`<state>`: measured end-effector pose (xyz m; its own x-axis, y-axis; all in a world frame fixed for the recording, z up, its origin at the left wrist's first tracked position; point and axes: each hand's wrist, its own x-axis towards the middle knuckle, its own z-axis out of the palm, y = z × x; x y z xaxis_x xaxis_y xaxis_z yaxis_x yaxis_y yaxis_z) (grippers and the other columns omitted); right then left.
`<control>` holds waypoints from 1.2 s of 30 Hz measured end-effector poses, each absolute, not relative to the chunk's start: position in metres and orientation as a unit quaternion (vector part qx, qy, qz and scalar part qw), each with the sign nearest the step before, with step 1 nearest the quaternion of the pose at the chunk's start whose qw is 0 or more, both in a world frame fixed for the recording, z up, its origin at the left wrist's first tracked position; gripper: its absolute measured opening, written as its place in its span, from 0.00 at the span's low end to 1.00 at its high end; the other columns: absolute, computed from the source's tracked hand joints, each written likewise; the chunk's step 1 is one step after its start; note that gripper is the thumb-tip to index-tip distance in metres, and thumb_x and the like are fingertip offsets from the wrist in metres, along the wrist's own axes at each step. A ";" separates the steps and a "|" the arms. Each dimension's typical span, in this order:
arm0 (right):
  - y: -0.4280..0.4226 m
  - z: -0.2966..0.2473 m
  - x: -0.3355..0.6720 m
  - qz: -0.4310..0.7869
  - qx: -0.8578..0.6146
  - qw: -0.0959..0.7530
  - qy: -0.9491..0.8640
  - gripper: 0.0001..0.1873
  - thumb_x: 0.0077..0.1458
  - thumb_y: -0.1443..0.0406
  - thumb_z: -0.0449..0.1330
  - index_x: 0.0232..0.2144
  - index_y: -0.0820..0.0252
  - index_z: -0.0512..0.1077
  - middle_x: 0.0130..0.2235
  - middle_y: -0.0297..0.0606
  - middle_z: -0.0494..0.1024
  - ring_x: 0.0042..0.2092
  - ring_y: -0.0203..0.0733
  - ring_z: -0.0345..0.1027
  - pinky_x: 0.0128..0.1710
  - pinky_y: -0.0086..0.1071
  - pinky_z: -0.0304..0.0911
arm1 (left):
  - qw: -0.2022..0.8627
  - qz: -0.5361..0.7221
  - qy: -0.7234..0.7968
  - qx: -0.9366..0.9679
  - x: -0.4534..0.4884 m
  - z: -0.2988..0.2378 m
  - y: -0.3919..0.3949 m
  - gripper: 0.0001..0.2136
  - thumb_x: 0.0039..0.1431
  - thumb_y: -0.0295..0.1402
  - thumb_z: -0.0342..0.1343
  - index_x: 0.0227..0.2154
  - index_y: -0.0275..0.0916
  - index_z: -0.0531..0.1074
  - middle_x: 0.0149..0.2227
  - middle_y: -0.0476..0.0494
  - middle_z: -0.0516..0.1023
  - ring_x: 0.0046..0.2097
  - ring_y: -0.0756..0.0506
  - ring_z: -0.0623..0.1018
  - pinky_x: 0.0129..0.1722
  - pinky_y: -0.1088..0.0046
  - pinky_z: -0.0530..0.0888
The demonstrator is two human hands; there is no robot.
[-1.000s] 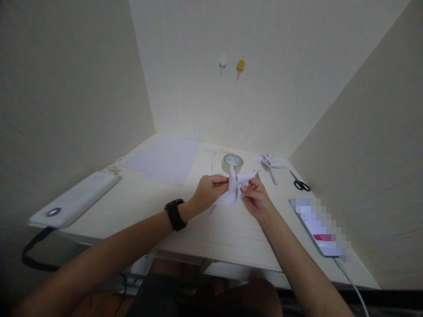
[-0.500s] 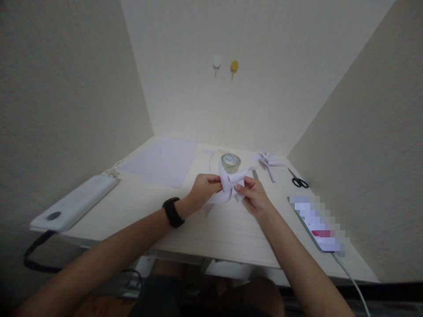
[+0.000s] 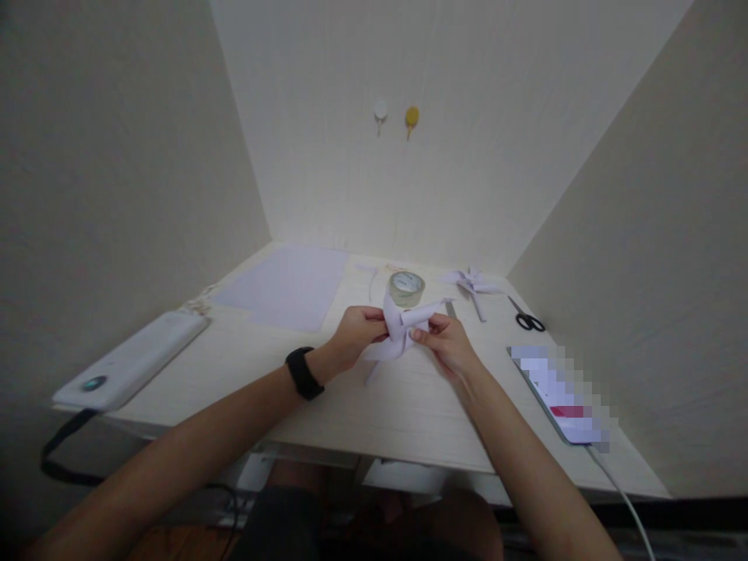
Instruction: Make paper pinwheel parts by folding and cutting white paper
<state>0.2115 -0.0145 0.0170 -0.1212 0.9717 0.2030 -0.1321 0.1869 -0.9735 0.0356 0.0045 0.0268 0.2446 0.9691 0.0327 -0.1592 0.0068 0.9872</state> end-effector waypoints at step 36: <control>-0.013 0.017 0.216 0.493 -0.405 0.579 -0.508 0.18 0.35 0.57 0.77 0.31 0.56 0.81 0.31 0.35 0.83 0.32 0.42 0.73 0.40 0.39 0.69 | 0.731 0.400 0.277 0.478 0.036 0.022 0.002 0.09 0.52 0.36 0.63 0.30 0.33 0.79 0.33 0.41 0.81 0.34 0.49 0.78 0.36 0.74 0.73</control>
<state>0.2158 -0.0131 0.0170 -0.0012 0.9820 0.1887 -0.1595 0.1861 -0.9695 0.0356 0.0018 0.0217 0.5264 0.8499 -0.0234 -0.3195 0.2232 0.9209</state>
